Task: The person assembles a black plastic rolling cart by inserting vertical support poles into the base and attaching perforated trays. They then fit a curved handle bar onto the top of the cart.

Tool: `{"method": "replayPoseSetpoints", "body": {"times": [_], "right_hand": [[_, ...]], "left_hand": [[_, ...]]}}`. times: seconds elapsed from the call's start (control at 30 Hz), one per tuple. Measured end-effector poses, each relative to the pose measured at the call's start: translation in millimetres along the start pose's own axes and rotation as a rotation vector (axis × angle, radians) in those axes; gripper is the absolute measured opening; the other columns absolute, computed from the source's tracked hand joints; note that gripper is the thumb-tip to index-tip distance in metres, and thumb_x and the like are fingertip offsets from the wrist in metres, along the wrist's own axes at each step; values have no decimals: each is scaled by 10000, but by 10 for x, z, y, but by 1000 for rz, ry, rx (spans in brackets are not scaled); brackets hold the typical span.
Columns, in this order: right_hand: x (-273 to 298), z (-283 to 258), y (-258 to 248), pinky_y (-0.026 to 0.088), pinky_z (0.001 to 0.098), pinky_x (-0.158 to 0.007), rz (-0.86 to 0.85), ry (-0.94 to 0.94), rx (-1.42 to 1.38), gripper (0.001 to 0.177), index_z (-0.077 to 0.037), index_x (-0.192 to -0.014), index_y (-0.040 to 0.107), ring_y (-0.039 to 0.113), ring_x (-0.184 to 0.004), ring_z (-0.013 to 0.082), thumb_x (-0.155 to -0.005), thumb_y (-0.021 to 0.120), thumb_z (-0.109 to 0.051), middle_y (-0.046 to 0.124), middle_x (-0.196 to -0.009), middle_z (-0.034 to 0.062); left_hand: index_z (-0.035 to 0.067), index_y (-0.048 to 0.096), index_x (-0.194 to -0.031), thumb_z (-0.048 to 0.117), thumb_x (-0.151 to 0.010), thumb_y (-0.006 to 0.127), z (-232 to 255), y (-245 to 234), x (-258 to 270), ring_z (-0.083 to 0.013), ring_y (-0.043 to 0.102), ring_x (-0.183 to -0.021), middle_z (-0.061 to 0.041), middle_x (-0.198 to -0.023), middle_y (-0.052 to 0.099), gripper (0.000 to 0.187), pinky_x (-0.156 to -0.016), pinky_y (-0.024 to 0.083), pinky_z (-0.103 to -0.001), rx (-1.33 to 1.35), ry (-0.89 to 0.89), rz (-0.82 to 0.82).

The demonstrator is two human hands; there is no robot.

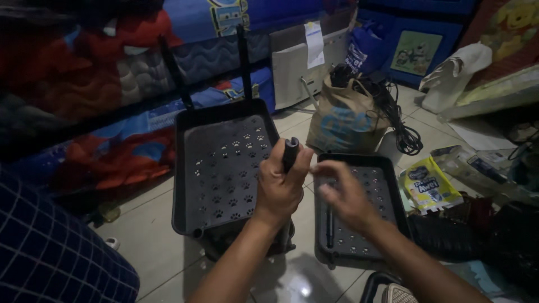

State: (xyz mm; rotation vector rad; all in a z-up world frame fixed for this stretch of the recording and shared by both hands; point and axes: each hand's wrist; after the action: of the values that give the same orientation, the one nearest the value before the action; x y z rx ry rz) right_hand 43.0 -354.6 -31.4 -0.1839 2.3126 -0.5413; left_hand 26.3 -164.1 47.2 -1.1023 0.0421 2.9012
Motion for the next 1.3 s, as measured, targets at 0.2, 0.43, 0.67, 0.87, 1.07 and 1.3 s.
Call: {"method": "replayPoseSetpoints", "body": {"times": [0.2, 0.43, 0.67, 0.87, 1.07, 1.3], "right_hand": [[666, 1277, 149, 574, 435, -948, -312, 992, 417, 323, -130, -1262, 609, 720, -1087, 285, -971, 628, -269, 719, -1188, 130], [1782, 2699, 691, 541, 439, -990, -540, 872, 577, 388, -210, -1352, 583, 633, -1147, 390, -980, 585, -318, 534, -1327, 265], [1710, 2884, 712, 566, 447, -942, -116, 1042, 653, 542, -54, -1212, 586, 689, -1037, 358, -785, 876, -221, 697, -1084, 169], [528, 1670, 138, 602, 512, -847, 411, 1190, -576, 553, -137, -1378, 411, 673, -874, 324, -899, 684, -93, 660, -996, 196], [-745, -714, -403, 581, 442, -931, 363, 625, -615, 350, -84, -1358, 513, 690, -1032, 224, -1016, 471, -148, 670, -1150, 90], [-954, -2403, -99, 568, 459, -990, 216, 60, -528, 351, -74, -1422, 462, 711, -1077, 257, -1071, 446, -98, 642, -1116, 126]], "left_hand": [[46, 602, -960, 260, -1044, 641, -52, 50, 16, -72, 637, -654, 3, -710, 591, 233, -648, 595, -265, 93, 9, 25], [31, 626, -958, 286, -1022, 655, -78, 53, 19, -82, 581, -589, 7, -655, 578, 264, -543, 483, -267, 1, -82, 47], [76, 587, -1185, 379, -1037, 628, 133, -210, -5, -171, 788, -822, -44, -851, 758, 339, -727, 614, -320, -96, -121, -131], [127, 515, -1439, 369, -783, 797, 425, -939, -25, -274, 658, -1209, -100, -1252, 712, 754, -994, 496, -425, -560, -141, -374], [165, 708, -1207, 369, -703, 884, 461, -1710, 355, -231, 627, -1219, -69, -1262, 689, 571, -1049, 474, -369, -948, -639, -715], [197, 816, -1041, 431, -713, 873, 239, -2147, 821, -223, 678, -1120, -52, -1056, 774, 408, -1225, 207, -517, -978, -345, -463]]}}
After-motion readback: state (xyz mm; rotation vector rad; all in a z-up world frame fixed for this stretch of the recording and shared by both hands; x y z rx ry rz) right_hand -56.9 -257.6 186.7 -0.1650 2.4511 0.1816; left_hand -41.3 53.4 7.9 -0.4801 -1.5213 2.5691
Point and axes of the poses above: each hand's wrist, its own x-axis away from the middle knuckle, its own y-axis out of the palm, z = x × y
